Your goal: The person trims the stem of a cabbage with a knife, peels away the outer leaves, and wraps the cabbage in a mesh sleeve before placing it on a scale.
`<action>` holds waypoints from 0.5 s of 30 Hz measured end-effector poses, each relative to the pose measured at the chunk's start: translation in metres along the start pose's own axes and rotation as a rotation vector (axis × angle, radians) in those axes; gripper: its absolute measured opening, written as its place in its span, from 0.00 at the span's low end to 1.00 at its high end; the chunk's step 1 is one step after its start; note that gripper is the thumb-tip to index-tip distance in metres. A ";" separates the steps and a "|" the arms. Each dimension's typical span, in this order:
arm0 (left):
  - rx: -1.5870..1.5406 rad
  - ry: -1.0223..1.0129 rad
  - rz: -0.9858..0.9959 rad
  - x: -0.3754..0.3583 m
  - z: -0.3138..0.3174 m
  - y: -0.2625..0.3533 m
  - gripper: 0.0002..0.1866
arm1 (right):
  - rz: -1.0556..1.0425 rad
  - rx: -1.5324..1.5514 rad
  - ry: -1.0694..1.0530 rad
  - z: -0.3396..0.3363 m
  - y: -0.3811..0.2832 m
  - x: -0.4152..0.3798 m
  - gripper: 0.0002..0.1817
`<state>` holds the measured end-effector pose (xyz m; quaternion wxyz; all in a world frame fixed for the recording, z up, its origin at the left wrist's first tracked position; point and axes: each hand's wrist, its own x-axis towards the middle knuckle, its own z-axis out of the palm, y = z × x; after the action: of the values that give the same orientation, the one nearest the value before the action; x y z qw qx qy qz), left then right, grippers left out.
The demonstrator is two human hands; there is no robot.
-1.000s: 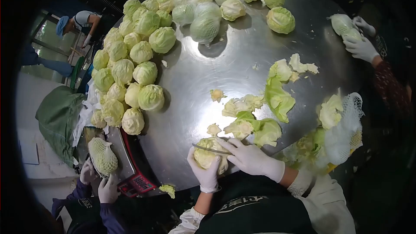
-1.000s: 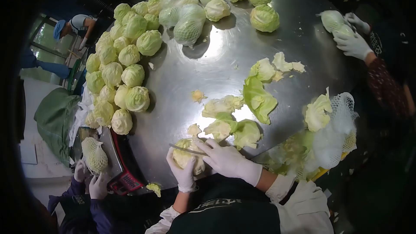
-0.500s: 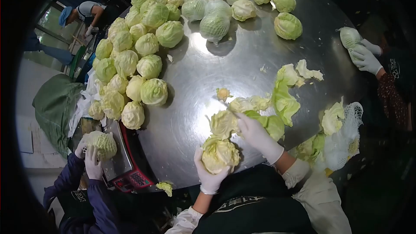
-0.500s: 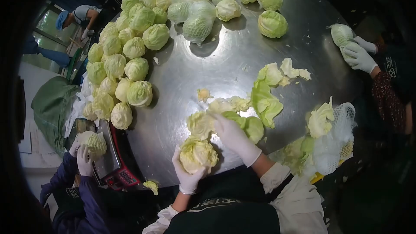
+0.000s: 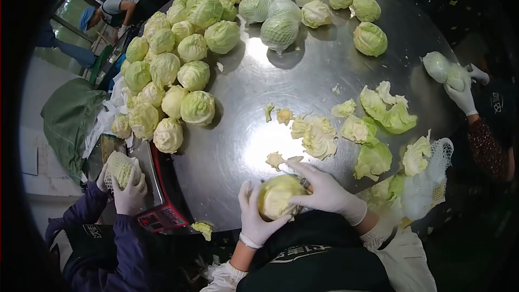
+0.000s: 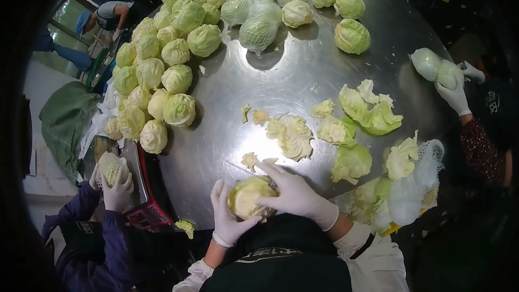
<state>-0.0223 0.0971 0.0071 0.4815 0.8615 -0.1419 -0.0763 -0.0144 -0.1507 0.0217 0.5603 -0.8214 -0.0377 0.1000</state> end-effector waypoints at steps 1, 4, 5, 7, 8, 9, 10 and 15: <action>0.037 0.049 0.056 0.001 0.006 0.002 0.56 | -0.063 0.034 -0.064 0.005 0.003 -0.001 0.44; -0.574 0.069 -0.276 0.007 0.027 0.003 0.52 | -0.060 0.106 0.045 0.026 0.038 -0.007 0.44; -0.777 0.013 -0.388 0.012 0.032 0.004 0.50 | -0.020 0.165 0.135 0.033 0.047 -0.012 0.44; -0.716 0.061 -0.348 0.018 0.035 0.013 0.49 | 0.026 0.334 0.147 0.037 0.039 -0.022 0.43; -0.650 0.026 -0.256 0.022 0.031 0.017 0.50 | 0.070 0.503 0.156 0.036 0.036 -0.025 0.42; -0.582 -0.012 -0.168 0.027 0.027 0.023 0.51 | 0.076 0.501 0.163 0.031 0.033 -0.028 0.42; -0.586 -0.023 -0.176 0.029 0.021 0.024 0.51 | 0.096 0.412 0.116 0.025 0.031 -0.034 0.41; -0.601 -0.063 -0.164 0.045 0.030 0.016 0.53 | -0.045 -0.038 0.159 -0.003 0.030 -0.044 0.40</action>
<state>0.0094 0.0502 0.0052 0.7022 0.6864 -0.0579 -0.1799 -0.0583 -0.1722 0.0006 0.5481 -0.8361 -0.0136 0.0211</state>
